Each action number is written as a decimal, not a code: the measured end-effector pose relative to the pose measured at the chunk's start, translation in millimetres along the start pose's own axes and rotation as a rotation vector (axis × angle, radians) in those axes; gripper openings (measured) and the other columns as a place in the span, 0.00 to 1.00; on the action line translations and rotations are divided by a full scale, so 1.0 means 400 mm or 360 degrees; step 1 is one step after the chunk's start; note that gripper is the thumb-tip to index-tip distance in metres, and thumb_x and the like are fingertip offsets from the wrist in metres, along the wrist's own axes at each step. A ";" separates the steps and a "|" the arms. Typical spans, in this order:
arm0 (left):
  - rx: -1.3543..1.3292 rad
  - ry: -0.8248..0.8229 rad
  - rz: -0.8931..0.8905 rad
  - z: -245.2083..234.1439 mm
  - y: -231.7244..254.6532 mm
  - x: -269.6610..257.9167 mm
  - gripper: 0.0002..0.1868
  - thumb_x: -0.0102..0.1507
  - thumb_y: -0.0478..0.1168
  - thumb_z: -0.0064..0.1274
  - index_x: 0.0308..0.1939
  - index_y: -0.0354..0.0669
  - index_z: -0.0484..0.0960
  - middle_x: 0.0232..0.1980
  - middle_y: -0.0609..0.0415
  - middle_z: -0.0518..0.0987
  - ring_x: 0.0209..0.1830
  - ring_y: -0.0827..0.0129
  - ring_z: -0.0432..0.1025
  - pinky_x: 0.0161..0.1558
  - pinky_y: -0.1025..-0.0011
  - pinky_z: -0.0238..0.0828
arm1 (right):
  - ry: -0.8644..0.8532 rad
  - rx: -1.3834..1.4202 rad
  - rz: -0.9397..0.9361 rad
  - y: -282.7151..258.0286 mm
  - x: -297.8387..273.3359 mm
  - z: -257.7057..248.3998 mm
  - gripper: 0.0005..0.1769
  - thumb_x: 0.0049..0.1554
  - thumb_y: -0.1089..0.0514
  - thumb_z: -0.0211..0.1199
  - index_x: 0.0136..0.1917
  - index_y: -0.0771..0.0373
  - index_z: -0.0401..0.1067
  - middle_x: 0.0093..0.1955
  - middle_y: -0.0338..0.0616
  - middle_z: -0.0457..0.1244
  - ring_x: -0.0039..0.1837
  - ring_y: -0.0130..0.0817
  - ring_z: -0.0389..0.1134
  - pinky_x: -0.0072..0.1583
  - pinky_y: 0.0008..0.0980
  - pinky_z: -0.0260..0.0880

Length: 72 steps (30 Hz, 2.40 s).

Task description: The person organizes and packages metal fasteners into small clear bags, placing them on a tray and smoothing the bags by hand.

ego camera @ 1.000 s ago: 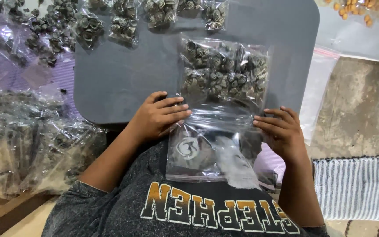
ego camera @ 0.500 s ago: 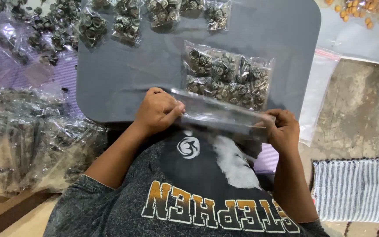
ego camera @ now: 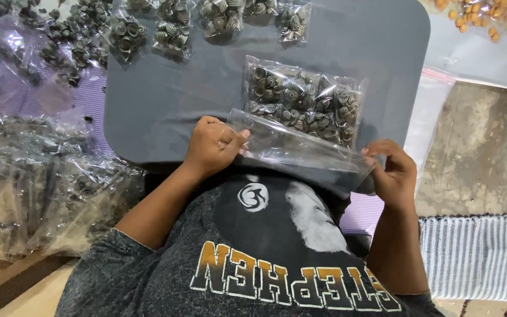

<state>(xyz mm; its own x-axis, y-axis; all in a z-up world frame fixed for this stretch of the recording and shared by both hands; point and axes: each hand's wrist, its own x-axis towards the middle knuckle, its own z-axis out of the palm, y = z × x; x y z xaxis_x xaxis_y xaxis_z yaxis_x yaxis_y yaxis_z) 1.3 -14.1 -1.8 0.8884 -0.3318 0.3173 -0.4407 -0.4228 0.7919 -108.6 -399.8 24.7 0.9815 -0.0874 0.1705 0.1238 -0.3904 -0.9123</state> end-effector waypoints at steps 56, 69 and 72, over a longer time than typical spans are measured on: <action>0.0576 -0.0135 0.0658 -0.065 0.051 0.003 0.25 0.62 0.64 0.59 0.52 0.52 0.82 0.55 0.55 0.80 0.62 0.57 0.72 0.61 0.54 0.60 | -0.0192 -0.1190 -0.0220 -0.091 0.011 -0.004 0.22 0.50 0.43 0.79 0.51 0.55 0.76 0.56 0.41 0.69 0.63 0.45 0.70 0.65 0.40 0.64; 0.1094 -0.0820 0.0225 -0.018 -0.010 0.391 0.32 0.67 0.51 0.48 0.72 0.43 0.68 0.65 0.47 0.75 0.59 0.50 0.70 0.55 0.46 0.62 | -0.0546 -0.1093 0.0154 -0.147 0.337 -0.004 0.32 0.63 0.47 0.60 0.75 0.65 0.63 0.76 0.59 0.58 0.74 0.58 0.58 0.70 0.58 0.57; 0.1295 -0.0987 0.0128 -0.003 -0.012 0.425 0.26 0.68 0.54 0.50 0.63 0.43 0.74 0.53 0.49 0.77 0.50 0.50 0.72 0.54 0.47 0.65 | -0.0702 -0.1115 0.0209 -0.125 0.379 -0.006 0.36 0.61 0.48 0.62 0.78 0.63 0.61 0.71 0.55 0.62 0.70 0.53 0.61 0.67 0.54 0.58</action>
<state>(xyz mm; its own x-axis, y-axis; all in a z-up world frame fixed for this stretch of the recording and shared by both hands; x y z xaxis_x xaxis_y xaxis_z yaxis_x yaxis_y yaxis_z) 154.7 -67.5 49.0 0.7314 -0.6642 -0.1545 -0.6548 -0.7473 0.1128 33.9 -395.8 96.9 0.9668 0.1379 -0.2150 0.0280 -0.8938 -0.4475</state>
